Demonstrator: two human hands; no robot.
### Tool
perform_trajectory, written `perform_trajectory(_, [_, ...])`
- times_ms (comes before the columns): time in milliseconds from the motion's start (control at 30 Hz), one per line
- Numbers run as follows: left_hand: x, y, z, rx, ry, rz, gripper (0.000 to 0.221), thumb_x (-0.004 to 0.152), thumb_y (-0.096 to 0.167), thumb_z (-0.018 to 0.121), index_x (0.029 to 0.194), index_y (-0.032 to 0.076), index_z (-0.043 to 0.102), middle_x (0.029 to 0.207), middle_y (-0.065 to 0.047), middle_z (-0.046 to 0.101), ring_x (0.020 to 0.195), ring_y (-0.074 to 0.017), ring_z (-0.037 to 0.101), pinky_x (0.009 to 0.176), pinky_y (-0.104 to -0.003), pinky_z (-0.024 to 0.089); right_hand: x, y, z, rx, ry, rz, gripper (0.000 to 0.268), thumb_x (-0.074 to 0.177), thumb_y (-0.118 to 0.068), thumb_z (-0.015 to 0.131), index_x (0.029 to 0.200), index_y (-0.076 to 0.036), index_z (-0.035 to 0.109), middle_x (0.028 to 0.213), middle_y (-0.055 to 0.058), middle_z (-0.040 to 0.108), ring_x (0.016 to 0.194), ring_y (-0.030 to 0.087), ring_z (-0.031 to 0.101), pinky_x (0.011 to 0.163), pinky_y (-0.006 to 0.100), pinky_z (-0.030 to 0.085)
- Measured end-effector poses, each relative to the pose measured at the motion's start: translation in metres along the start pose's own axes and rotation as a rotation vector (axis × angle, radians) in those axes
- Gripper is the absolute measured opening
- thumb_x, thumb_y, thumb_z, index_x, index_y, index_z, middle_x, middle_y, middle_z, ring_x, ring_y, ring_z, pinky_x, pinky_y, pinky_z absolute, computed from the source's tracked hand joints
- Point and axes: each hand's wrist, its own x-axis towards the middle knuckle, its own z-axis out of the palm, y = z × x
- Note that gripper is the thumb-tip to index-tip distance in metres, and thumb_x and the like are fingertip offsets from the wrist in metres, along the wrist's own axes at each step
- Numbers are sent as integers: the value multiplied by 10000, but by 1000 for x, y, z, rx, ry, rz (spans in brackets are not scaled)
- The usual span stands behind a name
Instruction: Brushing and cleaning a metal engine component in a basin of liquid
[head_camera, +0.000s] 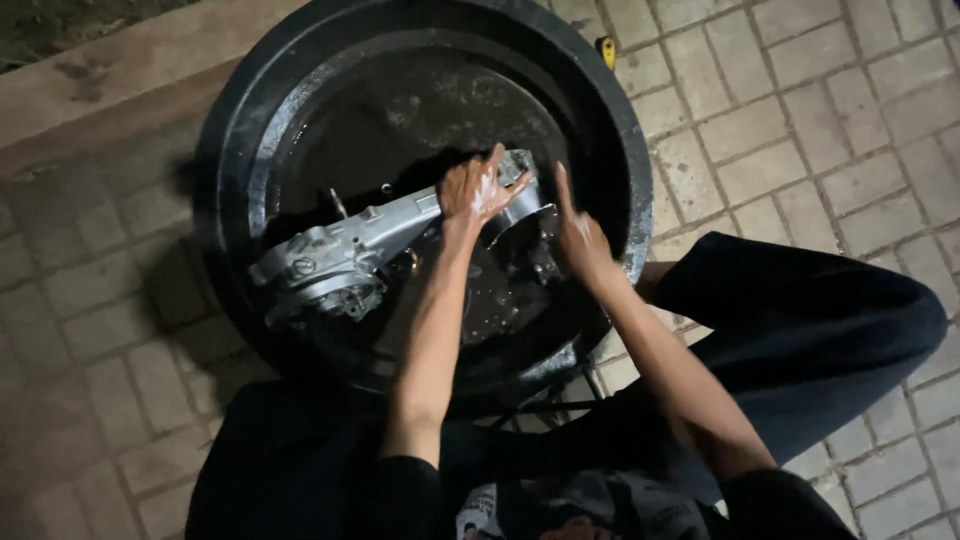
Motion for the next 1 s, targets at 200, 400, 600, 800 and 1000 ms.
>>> perform_trajectory(200, [-8, 5, 11, -76, 75, 12, 735, 983, 668, 487, 1500, 147, 515, 1195, -307, 701, 1108, -457, 711, 894, -550, 592, -44, 9, 1, 91, -98, 33, 979, 947, 82, 447, 1640, -327, -110, 1078, 459, 647, 1037, 583, 669, 911, 617, 533])
perform_trajectory(400, [1, -3, 10, 8, 90, 16, 808, 883, 843, 391, 1416, 268, 587, 1104, -220, 750, 976, -404, 762, 812, -530, 611, 38, 10, -11, 2, -52, 93, 876, 1054, -48, 422, 1607, -493, -92, 1251, 368, 630, 1135, 528, 649, 995, 563, 516])
perform_trajectory(600, [10, -7, 27, 1, 90, 25, 794, 864, 834, 411, 1413, 288, 587, 1087, -196, 757, 974, -400, 764, 799, -538, 614, -39, 6, -3, 26, -145, 129, 1067, 913, 82, 483, 1612, -441, -131, 1119, 411, 662, 1076, 556, 668, 926, 618, 530])
perform_trajectory(800, [7, -7, 29, 0, 92, 10, 799, 853, 849, 414, 1412, 303, 583, 1106, -170, 757, 989, -381, 764, 806, -533, 617, 28, -10, -9, -53, -47, 134, 1133, 885, 75, 605, 1628, -405, -103, 1119, 359, 684, 1044, 498, 700, 890, 578, 568])
perform_trajectory(1000, [7, -6, 25, 27, 126, 27, 747, 865, 811, 452, 1363, 280, 620, 968, -177, 764, 904, -382, 773, 781, -516, 612, -25, -2, -9, 37, -131, 137, 1046, 934, 97, 489, 1620, -395, -130, 1178, 414, 640, 1106, 544, 661, 936, 609, 536])
